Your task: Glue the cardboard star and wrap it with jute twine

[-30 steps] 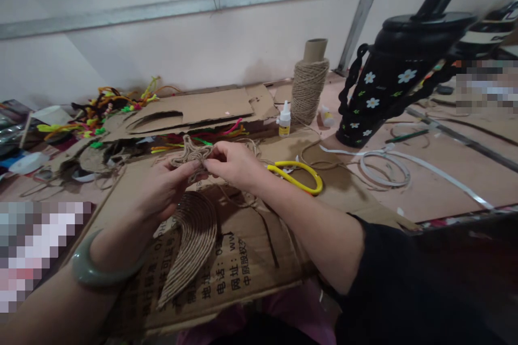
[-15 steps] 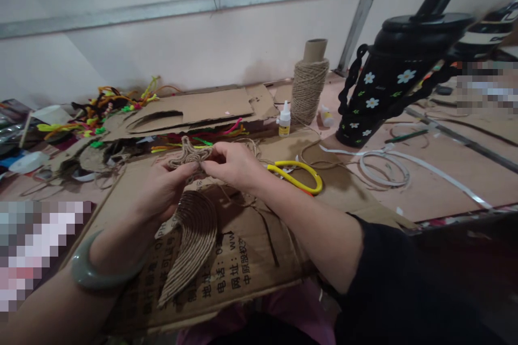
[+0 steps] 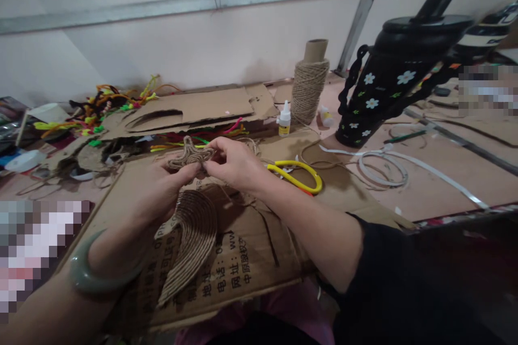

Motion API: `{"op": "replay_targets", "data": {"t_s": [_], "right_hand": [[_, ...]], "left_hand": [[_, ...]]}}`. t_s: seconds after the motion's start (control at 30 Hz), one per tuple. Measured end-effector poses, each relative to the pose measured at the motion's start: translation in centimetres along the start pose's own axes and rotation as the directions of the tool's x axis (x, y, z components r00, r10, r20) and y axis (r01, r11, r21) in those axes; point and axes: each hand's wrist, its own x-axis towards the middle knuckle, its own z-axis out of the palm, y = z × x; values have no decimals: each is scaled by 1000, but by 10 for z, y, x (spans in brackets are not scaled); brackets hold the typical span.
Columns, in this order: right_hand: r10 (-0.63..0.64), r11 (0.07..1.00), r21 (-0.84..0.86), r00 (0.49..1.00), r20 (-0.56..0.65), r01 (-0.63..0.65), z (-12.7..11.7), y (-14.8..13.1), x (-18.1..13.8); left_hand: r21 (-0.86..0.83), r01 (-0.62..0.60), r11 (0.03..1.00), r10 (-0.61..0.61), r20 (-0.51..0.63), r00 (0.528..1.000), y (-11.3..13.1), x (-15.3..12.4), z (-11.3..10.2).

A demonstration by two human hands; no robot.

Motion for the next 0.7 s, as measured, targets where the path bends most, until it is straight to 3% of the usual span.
{"op": "replay_targets", "data": {"t_s": [0.13, 0.43, 0.6, 0.7], "right_hand": [[-4, 998, 69, 998, 56, 0, -2, -3, 0], [63, 974, 208, 987, 150, -94, -6, -10, 0], [47, 987, 145, 986, 161, -71, -8, -11, -1], [22, 997, 76, 987, 158, -35, -8, -9, -1]], "left_hand": [[-39, 29, 999, -28, 22, 999, 0, -2, 2], [-324, 210, 922, -163, 166, 973, 2, -3, 3], [-399, 328, 856, -241, 253, 937, 5, -4, 2], [-379, 332, 864, -253, 243, 936, 4, -5, 2]]}}
